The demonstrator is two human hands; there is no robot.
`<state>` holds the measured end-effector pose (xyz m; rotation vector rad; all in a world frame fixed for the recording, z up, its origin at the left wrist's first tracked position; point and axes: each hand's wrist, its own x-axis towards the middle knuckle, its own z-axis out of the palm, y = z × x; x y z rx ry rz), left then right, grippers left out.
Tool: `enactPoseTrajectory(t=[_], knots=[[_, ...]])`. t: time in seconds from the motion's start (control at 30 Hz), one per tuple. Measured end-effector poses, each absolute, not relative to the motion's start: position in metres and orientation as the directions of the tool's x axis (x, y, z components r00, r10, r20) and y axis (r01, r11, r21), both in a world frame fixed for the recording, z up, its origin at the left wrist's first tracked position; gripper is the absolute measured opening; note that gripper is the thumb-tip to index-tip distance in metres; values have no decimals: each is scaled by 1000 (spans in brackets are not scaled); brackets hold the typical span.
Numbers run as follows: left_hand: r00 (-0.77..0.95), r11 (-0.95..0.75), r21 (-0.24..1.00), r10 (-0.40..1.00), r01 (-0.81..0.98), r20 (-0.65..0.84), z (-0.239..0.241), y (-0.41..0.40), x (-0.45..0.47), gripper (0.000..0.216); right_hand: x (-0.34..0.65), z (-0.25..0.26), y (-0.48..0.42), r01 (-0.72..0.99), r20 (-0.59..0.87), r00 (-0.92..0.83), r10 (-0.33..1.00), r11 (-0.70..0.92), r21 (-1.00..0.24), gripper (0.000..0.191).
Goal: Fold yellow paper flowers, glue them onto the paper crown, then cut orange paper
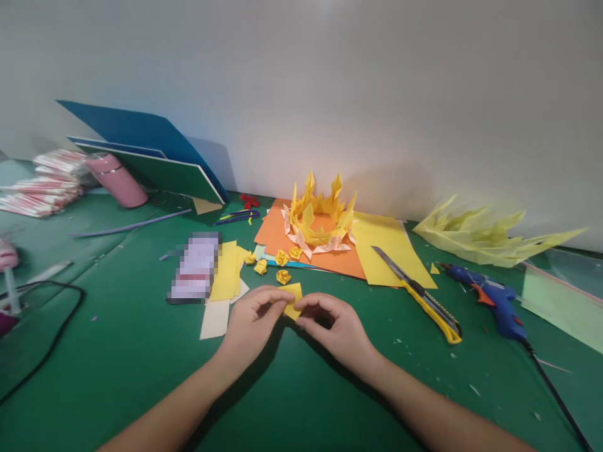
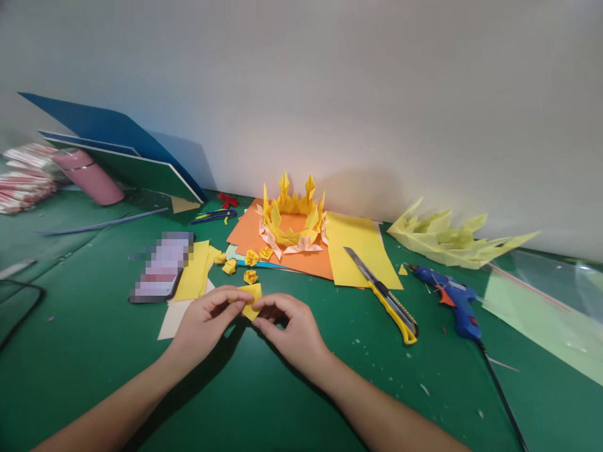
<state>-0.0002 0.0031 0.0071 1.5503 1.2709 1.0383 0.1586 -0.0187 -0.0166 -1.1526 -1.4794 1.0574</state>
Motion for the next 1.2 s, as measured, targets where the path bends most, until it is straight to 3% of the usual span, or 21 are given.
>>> enactPoseTrajectory(t=[0.57,1.03,1.2], knots=[[250,-142,960,965,240,81,13,-4,4,18,161,-9,-19,241,186,-3,983,181,-953,17],[256,-177,934,962,311,97,9,-6,4,14,158,-11,-22,252,180,16,984,170,-953,19],[255,-179,936,962,302,102,12,-6,4,12,158,-14,-21,236,239,27,971,226,-945,15]])
